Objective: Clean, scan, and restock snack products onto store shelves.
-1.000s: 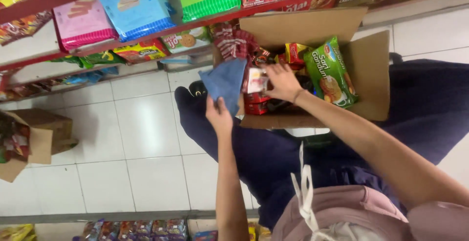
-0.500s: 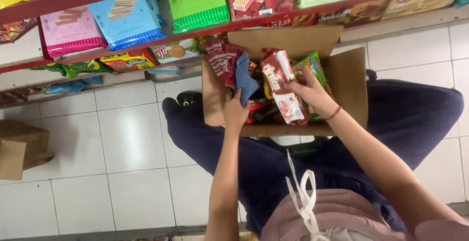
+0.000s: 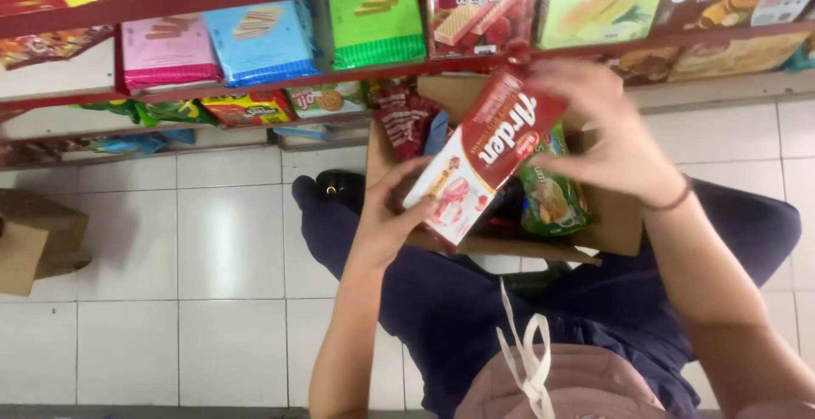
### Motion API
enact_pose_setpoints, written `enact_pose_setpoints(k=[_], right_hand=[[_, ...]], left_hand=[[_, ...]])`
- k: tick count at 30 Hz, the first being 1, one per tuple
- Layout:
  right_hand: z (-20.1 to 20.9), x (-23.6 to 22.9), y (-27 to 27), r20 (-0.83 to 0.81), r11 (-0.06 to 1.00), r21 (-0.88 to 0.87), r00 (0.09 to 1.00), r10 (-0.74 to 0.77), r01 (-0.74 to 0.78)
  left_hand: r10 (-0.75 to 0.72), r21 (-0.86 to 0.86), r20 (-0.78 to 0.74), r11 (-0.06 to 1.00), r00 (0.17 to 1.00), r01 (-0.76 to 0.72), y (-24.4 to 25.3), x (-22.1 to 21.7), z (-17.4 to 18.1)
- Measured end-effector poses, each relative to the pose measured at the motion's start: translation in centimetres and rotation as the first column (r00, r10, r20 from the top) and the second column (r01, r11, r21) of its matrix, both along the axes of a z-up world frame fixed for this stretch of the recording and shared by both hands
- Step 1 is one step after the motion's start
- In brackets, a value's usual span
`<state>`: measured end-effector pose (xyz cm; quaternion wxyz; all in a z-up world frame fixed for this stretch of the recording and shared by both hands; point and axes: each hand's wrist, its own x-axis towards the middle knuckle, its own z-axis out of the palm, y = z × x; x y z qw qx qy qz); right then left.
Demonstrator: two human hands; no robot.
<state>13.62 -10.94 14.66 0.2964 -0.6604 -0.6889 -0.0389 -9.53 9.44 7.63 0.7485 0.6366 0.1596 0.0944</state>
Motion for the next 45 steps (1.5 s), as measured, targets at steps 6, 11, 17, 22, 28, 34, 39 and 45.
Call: enact_pose_setpoints(k=[6, 11, 17, 22, 28, 34, 39, 45], right_hand=[[-1.8, 0.6, -0.6, -0.957, 0.988, 0.153, 0.252, 0.143, 0.021], [-4.6, -2.1, -2.5, -0.983, 0.980, -0.172, -0.055, -0.178, -0.102], [-2.0, -10.0, 3.5, -0.892, 0.940, 0.046, -0.408, 0.192, 0.339], [-2.4, -12.3, 5.4, -0.957, 0.916, 0.284, 0.023, 0.289, 0.284], [3.5, -6.1, 6.4, -0.844, 0.964, 0.265, 0.474, 0.251, -0.038], [10.5, 3.0, 11.6, 0.207, 0.949, 0.207, 0.938, -0.279, 0.237], [11.5, 10.1, 15.7, 0.405, 0.946, 0.091, 0.856, -0.321, 0.312], [11.5, 12.1, 17.1, 0.452, 0.942, 0.002, 0.840, -0.300, 0.336]], left_hand=[[0.113, -0.050, 0.177, 0.993, 0.978, -0.106, 0.3, -1.8, 3.3], [0.142, 0.012, 0.182, 0.989, 0.973, -0.147, 2.6, -2.2, 5.1], [0.429, -0.252, 0.402, 0.901, 0.809, -0.353, -2.8, -1.0, 8.5], [0.297, 0.001, 0.382, 0.947, 0.875, -0.322, -4.7, 0.6, 12.0], [0.178, 0.211, 0.511, 0.922, 0.841, -0.324, 2.1, 2.5, 14.9], [0.143, 0.432, 0.588, 0.777, 0.796, -0.458, 12.8, 10.8, 15.7], [0.277, 0.618, 0.412, 0.615, 0.868, -0.490, 17.2, 18.5, 16.8], [0.154, 0.752, 0.563, 0.310, 0.812, -0.581, 20.3, 23.2, 14.5]])
